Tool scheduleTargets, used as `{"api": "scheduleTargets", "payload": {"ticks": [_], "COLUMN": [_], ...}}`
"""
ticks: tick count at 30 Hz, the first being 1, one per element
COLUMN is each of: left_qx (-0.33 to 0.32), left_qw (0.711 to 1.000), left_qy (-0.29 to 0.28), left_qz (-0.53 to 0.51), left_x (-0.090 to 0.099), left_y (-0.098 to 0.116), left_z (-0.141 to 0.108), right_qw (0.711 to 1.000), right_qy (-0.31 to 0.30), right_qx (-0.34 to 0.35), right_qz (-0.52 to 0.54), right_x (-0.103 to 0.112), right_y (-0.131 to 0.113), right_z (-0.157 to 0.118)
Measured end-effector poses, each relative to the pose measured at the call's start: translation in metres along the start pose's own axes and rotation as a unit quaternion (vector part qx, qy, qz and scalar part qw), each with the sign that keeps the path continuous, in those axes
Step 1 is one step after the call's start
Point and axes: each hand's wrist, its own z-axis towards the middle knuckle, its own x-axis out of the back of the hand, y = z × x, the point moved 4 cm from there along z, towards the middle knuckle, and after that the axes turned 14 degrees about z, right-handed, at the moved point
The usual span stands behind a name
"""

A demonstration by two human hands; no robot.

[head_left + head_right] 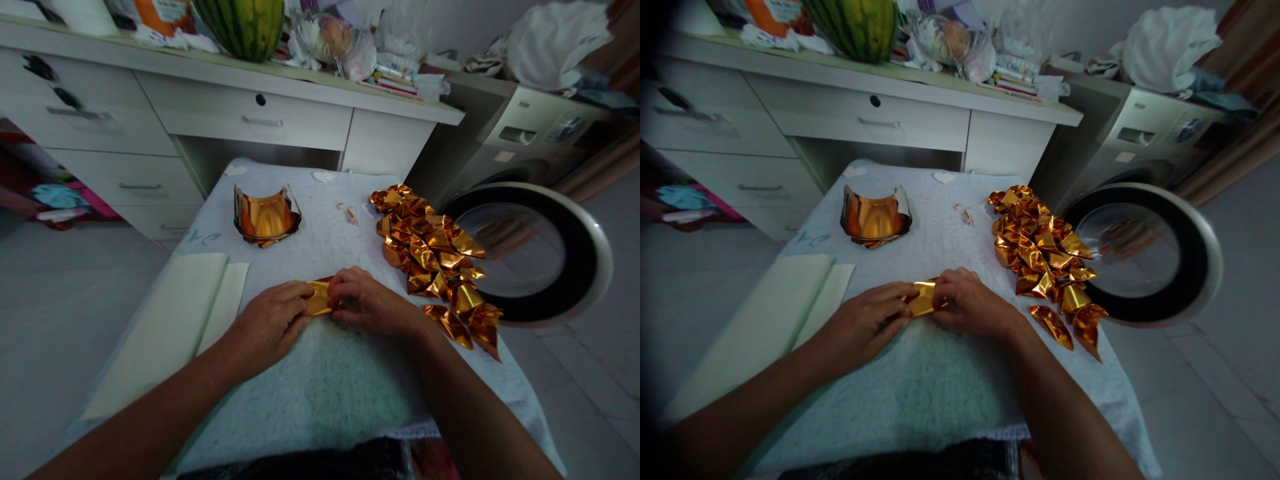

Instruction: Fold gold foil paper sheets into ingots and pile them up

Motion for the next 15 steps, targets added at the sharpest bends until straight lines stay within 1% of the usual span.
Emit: {"api": "scheduleTargets", "payload": {"ticks": [3,10,15], "left_qx": [0.009,0.054,0.059], "left_qw": [1.0,0.998,0.998], "left_qy": [-0.005,-0.015,-0.02], "left_qz": [-0.005,-0.019,-0.018], "left_x": [-0.0013,0.0006,0.0037], "left_y": [0.0004,-0.0017,-0.003], "left_z": [0.0002,-0.0001,-0.0001], "right_qw": [1.0,0.999,0.998], "right_qy": [-0.003,0.029,0.031], "right_qx": [-0.01,-0.04,-0.053], "right_qz": [0.005,0.002,-0.012], "right_x": [0.0002,-0.001,-0.0036], "right_y": [-0.0006,0.0036,0.0049], "right_z": [-0.0004,0.0025,0.0033]}}
